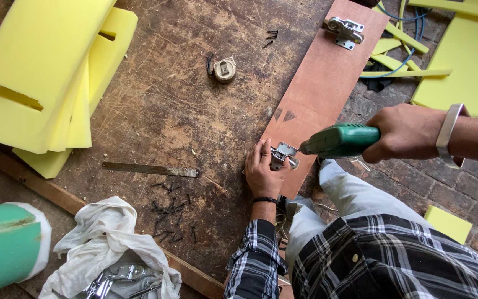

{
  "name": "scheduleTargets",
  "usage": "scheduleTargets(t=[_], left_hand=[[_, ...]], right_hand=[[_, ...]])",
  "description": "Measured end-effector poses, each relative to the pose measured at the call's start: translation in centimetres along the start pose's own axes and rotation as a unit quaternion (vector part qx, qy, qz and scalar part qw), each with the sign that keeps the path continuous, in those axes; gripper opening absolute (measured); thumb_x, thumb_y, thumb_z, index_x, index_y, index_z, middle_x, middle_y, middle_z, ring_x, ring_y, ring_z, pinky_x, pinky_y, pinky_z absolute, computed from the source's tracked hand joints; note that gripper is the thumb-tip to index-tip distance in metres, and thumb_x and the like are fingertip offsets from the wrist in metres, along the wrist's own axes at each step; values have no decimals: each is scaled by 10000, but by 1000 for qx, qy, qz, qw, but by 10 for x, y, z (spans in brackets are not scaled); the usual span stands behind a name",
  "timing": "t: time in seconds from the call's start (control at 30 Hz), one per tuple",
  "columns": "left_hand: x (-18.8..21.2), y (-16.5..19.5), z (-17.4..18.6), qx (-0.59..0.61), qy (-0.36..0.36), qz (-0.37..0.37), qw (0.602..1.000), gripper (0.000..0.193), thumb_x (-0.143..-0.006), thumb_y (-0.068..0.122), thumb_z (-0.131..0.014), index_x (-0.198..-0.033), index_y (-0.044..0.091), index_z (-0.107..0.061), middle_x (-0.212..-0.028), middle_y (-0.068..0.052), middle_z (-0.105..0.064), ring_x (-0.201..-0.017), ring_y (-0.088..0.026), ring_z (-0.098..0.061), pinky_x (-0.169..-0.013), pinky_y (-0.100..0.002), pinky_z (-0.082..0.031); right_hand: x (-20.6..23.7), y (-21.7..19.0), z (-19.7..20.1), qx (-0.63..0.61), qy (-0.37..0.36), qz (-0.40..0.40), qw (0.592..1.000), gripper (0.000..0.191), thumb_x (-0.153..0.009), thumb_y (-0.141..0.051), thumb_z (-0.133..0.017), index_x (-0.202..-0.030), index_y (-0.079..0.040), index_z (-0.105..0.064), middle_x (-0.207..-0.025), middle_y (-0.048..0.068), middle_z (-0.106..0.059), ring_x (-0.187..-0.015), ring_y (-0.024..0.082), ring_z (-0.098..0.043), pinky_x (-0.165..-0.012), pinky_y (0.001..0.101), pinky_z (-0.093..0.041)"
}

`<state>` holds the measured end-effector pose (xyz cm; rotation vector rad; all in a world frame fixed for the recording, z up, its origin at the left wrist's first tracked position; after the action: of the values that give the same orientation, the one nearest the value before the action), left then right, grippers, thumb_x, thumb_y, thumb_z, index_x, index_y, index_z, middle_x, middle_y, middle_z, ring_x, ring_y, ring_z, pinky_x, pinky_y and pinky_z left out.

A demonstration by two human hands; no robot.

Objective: The person uses a cordless drill and a hammer to attach metal hinges to wooden boards. They position the hinges, drive screws, and tap them flush with the hammer.

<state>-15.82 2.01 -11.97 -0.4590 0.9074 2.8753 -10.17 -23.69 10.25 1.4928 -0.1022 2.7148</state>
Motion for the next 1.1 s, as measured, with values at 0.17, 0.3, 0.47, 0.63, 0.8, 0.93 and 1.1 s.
scheduleTargets(t=[0.17, 0.3, 0.47, 0.63, 0.8, 0.93, 1.1], left_hand=[[-2, 3, 3, -1, 13, -1, 1000, 665, -777, 399, -772, -1386, 163, -647, -1406, -119, -634, -1243, -337, -646, -1137, -536, -472], [-5, 7, 6, -10, 23, -1, 1000, 613, -762, 397, -771, -1320, 161, -682, -1342, -131, -650, -1182, -355, -659, -1097, -544, -501], [-6, 12, 10, 6, 38, 0, 999, 575, -767, 400, -771, -1289, 173, -689, -1300, -146, -655, -1173, -387, -658, -1013, -534, -546], [-6, 14, 11, 18, 32, 4, 999, 576, -763, 410, -778, -1284, 182, -688, -1308, -133, -655, -1181, -378, -660, -1004, -525, -556], [-5, 12, 7, 13, 22, 5, 1000, 580, -789, 467, -774, -1292, 193, -683, -1320, -127, -645, -1190, -366, -653, -1001, -526, -552], [-4, 12, 5, 7, 22, 6, 1000, 587, -793, 478, -755, -1302, 196, -682, -1334, -122, -643, -1192, -367, -651, -1013, -535, -550], [-4, 18, 7, 14, 29, 1, 999, 555, -808, 476, -752, -1275, 184, -679, -1328, -123, -643, -1201, -368, -655, -1011, -525, -553]], right_hand=[[11, -22, 11, 99, 37, 30, 994, 442, -732, -485, -722, -971, -124, -809, -864, 140, -795, -818, 288, -775, -868, 435, -626], [15, -39, 22, 162, 36, 24, 986, 408, -748, -486, -739, -982, -160, -816, -908, 129, -800, -876, 280, -785, -904, 420, -626], [16, -49, 29, 209, 25, 26, 977, 390, -746, -500, -747, -972, -191, -814, -912, 98, -797, -879, 252, -790, -900, 405, -636], [7, -54, 31, 240, 27, 26, 970, 395, -748, -502, -761, -979, -185, -814, -900, 86, -797, -858, 233, -794, -863, 392, -649], [-3, -56, 32, 277, 12, 33, 960, 421, -768, -524, -762, -1056, -218, -791, -937, 64, -793, -895, 211, -786, -892, 387, -645], [-5, -55, 34, 252, 17, 31, 967, 417, -748, -490, -778, -1047, -201, -800, -915, 70, -803, -874, 213, -799, -880, 383, -655], [-7, -57, 32, 273, 15, 19, 962, 415, -763, -501, -768, -1044, -197, -793, -936, 76, -794, -895, 225, -793, -880, 380, -661]])
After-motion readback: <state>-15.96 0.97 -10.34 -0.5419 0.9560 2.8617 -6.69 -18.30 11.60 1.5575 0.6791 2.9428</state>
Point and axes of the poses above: each hand's wrist, its own x-axis away from the middle knuckle, its own z-axis out of the back of the hand, y = z × x, the point moved 4 cm from there along -x, towards the middle knuckle
